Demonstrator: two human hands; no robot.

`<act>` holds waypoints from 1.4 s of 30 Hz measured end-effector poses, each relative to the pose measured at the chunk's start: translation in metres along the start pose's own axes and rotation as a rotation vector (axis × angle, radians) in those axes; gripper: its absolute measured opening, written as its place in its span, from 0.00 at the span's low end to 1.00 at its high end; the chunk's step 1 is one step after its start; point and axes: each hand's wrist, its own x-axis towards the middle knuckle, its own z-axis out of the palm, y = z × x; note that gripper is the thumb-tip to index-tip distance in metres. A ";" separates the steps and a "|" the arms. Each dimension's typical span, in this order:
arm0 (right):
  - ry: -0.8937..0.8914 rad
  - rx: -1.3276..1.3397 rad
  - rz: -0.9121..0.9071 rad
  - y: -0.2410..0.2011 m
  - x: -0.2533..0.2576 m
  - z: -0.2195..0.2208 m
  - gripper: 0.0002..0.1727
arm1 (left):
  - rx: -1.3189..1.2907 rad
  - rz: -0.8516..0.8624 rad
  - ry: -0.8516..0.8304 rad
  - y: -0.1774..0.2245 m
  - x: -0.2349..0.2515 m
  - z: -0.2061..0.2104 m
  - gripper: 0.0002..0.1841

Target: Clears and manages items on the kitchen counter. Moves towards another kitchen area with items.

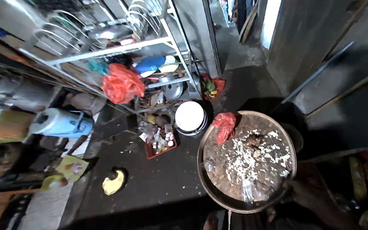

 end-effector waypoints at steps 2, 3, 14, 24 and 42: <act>-0.028 -0.016 -0.032 -0.017 -0.006 0.023 0.14 | -0.093 0.021 0.036 0.004 0.011 -0.013 0.23; -0.052 -0.034 -0.055 -0.022 -0.010 0.033 0.13 | -0.101 0.019 0.043 0.006 0.014 -0.020 0.23; -0.079 -0.009 -0.009 -0.071 0.015 0.122 0.11 | -0.144 -0.028 0.151 -0.008 0.025 -0.077 0.22; -0.343 -0.204 0.067 -0.164 0.080 0.175 0.08 | -0.309 -0.209 0.247 0.034 0.010 -0.089 0.23; -0.435 -0.393 0.203 -0.241 0.180 0.391 0.16 | -0.839 0.026 0.332 0.165 0.067 -0.169 0.19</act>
